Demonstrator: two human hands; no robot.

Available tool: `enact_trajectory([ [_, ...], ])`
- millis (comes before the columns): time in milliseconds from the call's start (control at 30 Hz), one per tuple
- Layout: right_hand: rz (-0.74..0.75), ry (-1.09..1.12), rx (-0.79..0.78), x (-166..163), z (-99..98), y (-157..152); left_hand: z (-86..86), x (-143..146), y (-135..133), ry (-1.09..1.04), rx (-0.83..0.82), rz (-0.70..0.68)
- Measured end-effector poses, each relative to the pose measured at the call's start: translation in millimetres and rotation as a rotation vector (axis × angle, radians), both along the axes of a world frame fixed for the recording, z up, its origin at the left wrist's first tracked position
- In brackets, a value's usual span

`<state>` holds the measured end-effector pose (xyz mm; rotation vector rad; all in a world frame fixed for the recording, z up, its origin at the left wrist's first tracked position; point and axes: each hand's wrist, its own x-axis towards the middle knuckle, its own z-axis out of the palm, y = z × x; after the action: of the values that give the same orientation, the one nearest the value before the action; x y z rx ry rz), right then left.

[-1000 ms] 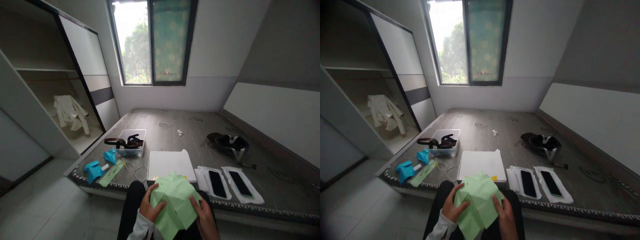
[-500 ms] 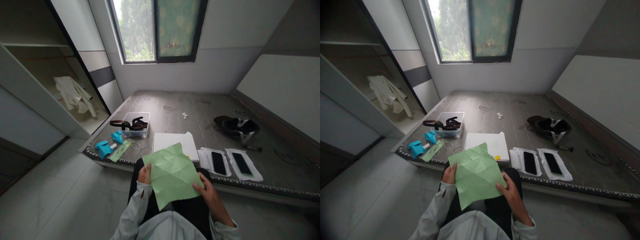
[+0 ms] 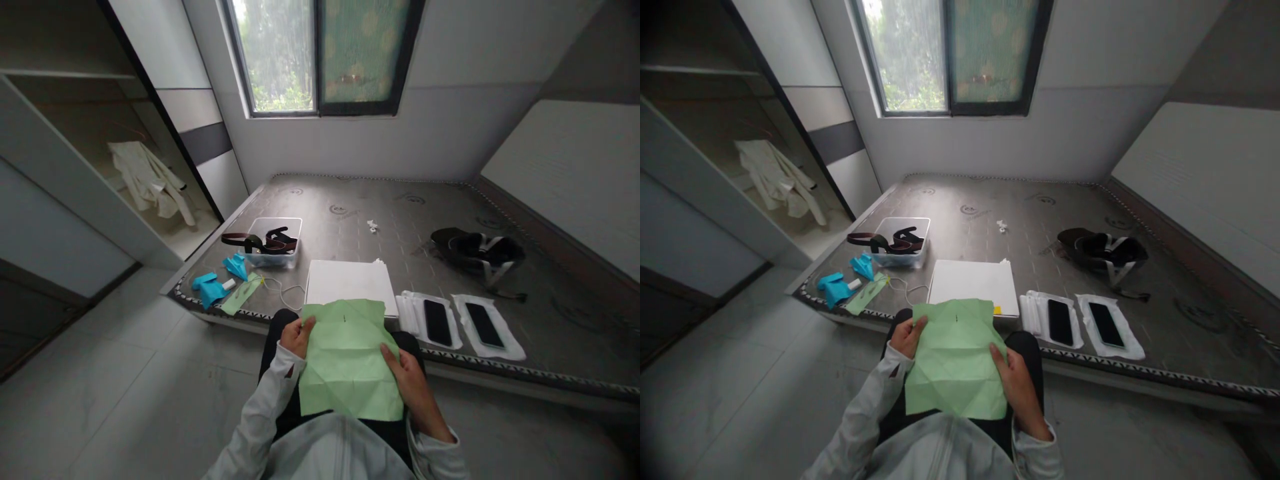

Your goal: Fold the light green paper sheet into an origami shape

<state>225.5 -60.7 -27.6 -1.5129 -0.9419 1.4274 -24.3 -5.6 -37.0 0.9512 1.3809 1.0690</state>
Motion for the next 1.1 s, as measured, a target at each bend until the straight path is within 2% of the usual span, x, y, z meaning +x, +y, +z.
enact_trajectory([
  [67, -0.041, 0.029, -0.005, -0.2, -1.7, 0.1, -2.8, -1.7, 1.1, -0.084, -0.048, -0.04],
  [167, -0.101, 0.076, -0.013, 1.6, -2.5, 0.1, -5.5, -3.5, -1.4, -0.171, -0.158, -0.174],
  [267, -0.102, 0.079, -0.026, 3.2, -0.5, 0.7, -4.8, -5.1, -5.2, -0.16, -0.207, -0.197],
  [367, -0.098, 0.085, -0.031, 2.7, 2.6, 1.6, -0.1, -6.4, -7.3, -0.171, -0.19, -0.169],
  [467, -0.129, 0.141, 0.03, 2.2, 4.5, 0.4, 7.1, -7.1, -8.6, -0.202, -0.152, -0.165],
  [600, -0.147, 0.223, 0.1, 5.3, 8.3, -4.9, 17.5, -7.9, -12.5, -0.211, -0.048, -0.222],
  [667, -0.207, 0.269, 0.124, 6.2, 13.7, -5.9, 21.3, -8.3, -14.3, -0.214, -0.008, -0.239],
  [733, -0.277, 0.346, 0.131, 5.2, 20.0, -4.2, 22.3, -8.3, -14.7, -0.202, 0.021, -0.194],
  [800, -0.294, 0.495, 0.13, 1.7, 23.9, -0.9, 20.3, -7.1, -13.9, -0.186, 0.048, -0.094],
  [867, -0.291, 0.663, 0.124, -5.2, 22.7, 2.2, 16.6, -3.9, -13.3, -0.195, 0.059, 0.007],
  [933, -0.303, 0.75, 0.109, -16.3, 17.1, 3.5, 13.7, 2.1, -14.5, -0.232, 0.044, 0.051],
  [1033, -0.302, 0.759, 0.104, -37.9, 8.7, 1.7, 14.1, 14.0, -21.9, -0.244, 0.025, 0.003],
  [1100, -0.32, 0.676, 0.069, -50.6, 7.2, -0.5, 16.6, 20.7, -29.3, -0.208, 0.027, -0.075],
])
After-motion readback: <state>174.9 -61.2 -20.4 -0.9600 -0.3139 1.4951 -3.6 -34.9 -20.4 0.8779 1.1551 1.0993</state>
